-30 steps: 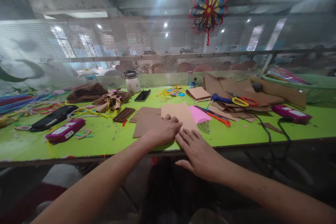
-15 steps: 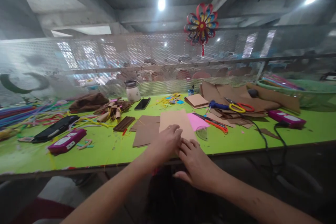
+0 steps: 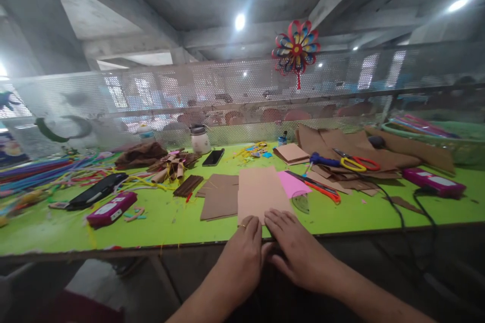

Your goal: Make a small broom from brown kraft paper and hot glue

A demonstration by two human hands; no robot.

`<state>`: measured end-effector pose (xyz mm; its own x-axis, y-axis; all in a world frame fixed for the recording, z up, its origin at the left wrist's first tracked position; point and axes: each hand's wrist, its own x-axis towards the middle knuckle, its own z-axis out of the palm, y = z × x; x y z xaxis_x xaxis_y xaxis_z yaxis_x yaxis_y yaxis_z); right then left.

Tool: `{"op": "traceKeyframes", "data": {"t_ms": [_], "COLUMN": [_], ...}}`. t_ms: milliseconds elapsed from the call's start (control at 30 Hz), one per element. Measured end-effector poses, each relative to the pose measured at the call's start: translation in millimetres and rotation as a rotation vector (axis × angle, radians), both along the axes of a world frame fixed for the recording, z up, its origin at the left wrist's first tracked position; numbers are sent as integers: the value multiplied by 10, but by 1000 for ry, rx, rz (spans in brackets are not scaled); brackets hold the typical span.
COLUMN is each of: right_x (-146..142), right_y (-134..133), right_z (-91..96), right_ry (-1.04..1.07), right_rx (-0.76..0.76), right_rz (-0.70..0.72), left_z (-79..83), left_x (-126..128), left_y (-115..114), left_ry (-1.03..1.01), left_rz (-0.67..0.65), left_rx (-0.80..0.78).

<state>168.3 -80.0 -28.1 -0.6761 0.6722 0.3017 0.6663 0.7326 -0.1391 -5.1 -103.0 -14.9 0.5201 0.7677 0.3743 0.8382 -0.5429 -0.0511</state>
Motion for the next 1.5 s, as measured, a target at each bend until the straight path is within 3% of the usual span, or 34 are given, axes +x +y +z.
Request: {"op": "traceKeyframes", "data": {"t_ms": [200,500,867,1133,1333,1500], "right_x": [157,468,413,453,497,484], "right_y": [23,42,-29,-15,-57,-77], "right_z": [-2,-22,-134,-165,-60,73], "right_ry": [-9,5,-38,26,62,69], "right_rx": [88,129,206,208,169,120], "right_rz": [-26,-69,-132,-130,-147,-147], "left_z": [-9,-23,36,-39,-11,132], "left_x": [-12,43,-26,-248,-205,-139], "left_y": [-16,10,-21,-17,-25,-3], "left_ry": [84,43,-75,-54,-36,44], "left_rz": [-18,22,63,100,124,126], "left_rx": [28,38,10,110,136,100]}}
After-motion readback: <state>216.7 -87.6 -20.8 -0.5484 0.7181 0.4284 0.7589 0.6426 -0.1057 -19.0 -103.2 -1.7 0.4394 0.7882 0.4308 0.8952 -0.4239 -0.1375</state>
